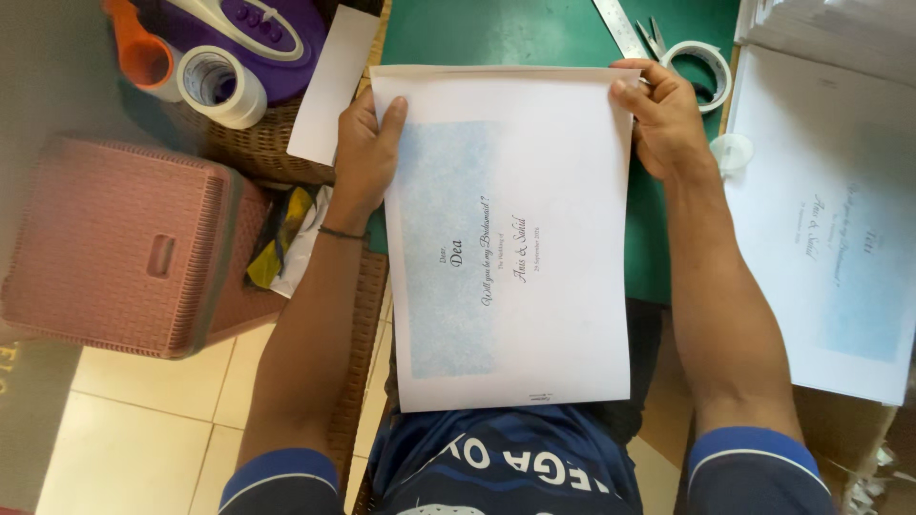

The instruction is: The person applies adhesive tape to the edge of a paper sheet, removes the backing, and then uses a metal ruler to guide folding and press the seam to assemble paper folders.

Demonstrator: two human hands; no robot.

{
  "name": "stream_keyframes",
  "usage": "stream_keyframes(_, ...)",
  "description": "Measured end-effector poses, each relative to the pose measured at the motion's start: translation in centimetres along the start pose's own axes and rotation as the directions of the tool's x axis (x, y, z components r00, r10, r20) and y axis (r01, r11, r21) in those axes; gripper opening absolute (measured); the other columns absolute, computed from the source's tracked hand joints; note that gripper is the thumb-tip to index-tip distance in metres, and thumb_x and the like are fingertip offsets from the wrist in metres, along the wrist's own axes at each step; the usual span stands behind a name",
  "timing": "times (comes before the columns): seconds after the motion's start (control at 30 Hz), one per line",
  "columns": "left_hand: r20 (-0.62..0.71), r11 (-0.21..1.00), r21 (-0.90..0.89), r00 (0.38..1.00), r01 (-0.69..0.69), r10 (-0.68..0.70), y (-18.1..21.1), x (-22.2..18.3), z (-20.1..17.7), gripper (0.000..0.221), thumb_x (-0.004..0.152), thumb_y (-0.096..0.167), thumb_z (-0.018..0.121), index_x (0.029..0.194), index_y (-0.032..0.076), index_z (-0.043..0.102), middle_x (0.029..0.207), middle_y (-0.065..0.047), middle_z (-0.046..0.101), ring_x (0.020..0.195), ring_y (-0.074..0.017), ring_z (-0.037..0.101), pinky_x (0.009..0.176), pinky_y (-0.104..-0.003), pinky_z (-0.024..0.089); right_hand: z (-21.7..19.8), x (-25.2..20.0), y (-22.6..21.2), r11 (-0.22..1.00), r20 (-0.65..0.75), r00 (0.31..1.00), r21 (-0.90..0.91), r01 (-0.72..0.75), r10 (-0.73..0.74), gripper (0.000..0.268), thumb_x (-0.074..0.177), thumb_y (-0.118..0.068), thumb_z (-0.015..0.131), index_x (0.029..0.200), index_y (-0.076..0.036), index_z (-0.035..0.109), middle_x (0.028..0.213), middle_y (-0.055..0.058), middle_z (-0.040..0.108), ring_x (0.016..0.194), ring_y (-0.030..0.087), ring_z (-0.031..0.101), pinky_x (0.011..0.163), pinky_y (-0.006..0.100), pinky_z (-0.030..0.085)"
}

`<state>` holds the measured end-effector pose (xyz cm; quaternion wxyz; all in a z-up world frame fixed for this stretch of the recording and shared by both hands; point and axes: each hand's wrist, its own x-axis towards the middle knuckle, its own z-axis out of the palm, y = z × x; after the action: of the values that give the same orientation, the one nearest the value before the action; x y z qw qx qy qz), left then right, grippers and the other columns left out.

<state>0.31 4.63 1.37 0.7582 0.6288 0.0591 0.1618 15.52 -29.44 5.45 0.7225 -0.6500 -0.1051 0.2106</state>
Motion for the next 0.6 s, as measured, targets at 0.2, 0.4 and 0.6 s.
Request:
stream_keyframes(0.2, 0.015, 0.998, 0.036, 0.998, -0.058, 0.057, 0.0, -0.2, -0.1, 0.024, 0.109, 0.014, 0.057, 0.124, -0.004, 0.065, 0.111, -0.009, 0.075, 0.096, -0.0098, 0.067, 0.087, -0.026, 0.056, 0.3, 0.7, 2.1, 0.988, -0.140, 0.989, 0.145, 0.056, -0.036, 0.019, 0.110, -0.011, 0.055, 0.114, 0.001, 0.069, 0.100, 0.007, 0.072, 0.083, 0.012, 0.070, 0.075, 0.026, 0.060)
stream_keyframes(0.4, 0.013, 0.998, 0.059, 0.999, -0.036, 0.035, 0.3, -0.2, 0.2, 0.025, 0.109, 0.015, 0.055, 0.124, -0.002, 0.063, 0.110, -0.009, 0.074, 0.096, -0.0100, 0.068, 0.088, -0.026, 0.057, 0.4, -0.5, 1.5, 0.984, -0.109, 0.994, 0.172, 0.041, -0.022, 0.025, 0.107, -0.014, 0.050, 0.118, -0.002, 0.070, 0.099, 0.007, 0.072, 0.081, 0.012, 0.069, 0.071, 0.026, 0.057)
stream_keyframes(0.6, 0.017, 0.975, 0.218, 0.999, -0.039, 0.036, 1.0, -0.5, 0.4, 0.025, 0.110, 0.019, 0.053, 0.122, -0.001, 0.064, 0.110, -0.009, 0.075, 0.096, -0.0116, 0.068, 0.088, -0.028, 0.057, 0.7, -0.2, 2.0, 0.985, -0.082, 0.995, 0.158, 0.067, -0.054, 0.019, 0.109, -0.011, 0.052, 0.115, 0.001, 0.066, 0.102, 0.008, 0.071, 0.089, 0.015, 0.069, 0.080, 0.031, 0.059)
